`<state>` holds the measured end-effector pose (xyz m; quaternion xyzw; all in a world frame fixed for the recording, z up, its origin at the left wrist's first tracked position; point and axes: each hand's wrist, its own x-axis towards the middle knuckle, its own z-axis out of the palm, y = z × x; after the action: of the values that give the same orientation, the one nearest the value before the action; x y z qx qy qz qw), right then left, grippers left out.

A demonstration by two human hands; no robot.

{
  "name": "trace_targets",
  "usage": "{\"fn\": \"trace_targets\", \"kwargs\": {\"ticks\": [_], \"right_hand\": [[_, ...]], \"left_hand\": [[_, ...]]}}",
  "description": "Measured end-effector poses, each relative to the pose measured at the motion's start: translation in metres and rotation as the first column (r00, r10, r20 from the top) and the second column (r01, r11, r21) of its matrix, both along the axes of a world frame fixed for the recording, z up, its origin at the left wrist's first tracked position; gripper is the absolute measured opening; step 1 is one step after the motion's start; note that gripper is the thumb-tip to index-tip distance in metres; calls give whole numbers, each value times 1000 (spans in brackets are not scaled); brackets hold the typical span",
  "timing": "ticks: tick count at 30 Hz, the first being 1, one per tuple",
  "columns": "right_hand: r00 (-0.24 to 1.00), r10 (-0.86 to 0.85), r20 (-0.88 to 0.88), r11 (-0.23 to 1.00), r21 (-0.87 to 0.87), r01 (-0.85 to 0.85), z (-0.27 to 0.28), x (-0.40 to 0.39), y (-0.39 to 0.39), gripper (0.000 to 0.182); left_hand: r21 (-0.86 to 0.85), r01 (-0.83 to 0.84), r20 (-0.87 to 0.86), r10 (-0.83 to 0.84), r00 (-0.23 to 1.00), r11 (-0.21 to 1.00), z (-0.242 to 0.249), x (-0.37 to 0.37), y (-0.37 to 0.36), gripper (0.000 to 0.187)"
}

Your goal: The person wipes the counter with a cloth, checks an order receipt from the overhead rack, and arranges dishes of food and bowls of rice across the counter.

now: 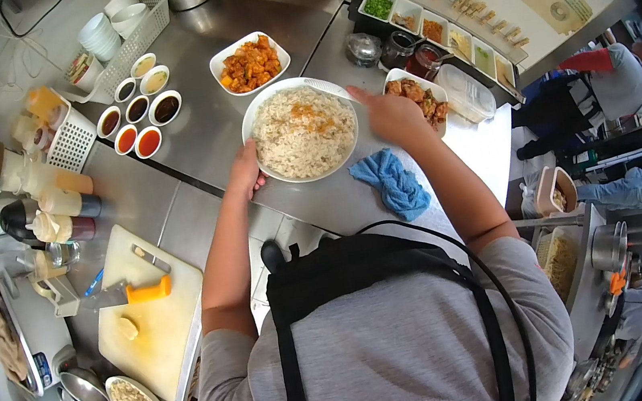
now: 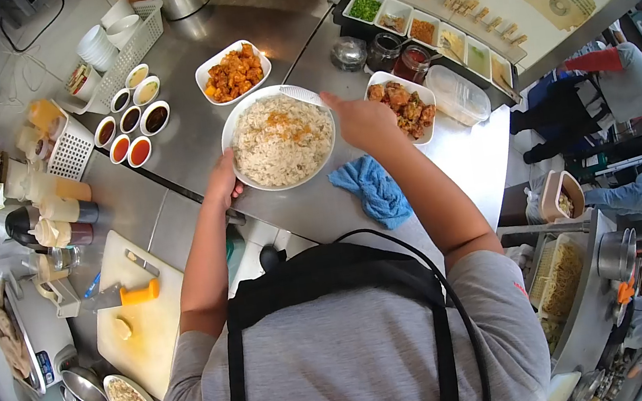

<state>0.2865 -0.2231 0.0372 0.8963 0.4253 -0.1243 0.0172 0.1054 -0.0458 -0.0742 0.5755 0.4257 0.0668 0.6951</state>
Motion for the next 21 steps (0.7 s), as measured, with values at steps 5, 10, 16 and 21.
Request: {"fn": "trace_targets", "kwargs": {"ticks": [5,10,16,21], "right_hand": [[1000,-2,22,993,-119,5,-20,-17,9,49],[999,-26,27,998,-58,27,-20,-16,-1,51],[996,-84,-36,991,-104,80,-34,-31,-5,52],[988,-138,-64,988,-75,133,-31,-33,-14,53]], "left_hand": [[19,-50,17,49,999,999,-5,2,-14,40],[-107,-106,57,112,992,989,-5,-2,-46,38],[-295,-203,78,235,969,934,-5,-3,-82,32],[-566,-95,253,282,926,819,-12,-6,-96,35]]}}
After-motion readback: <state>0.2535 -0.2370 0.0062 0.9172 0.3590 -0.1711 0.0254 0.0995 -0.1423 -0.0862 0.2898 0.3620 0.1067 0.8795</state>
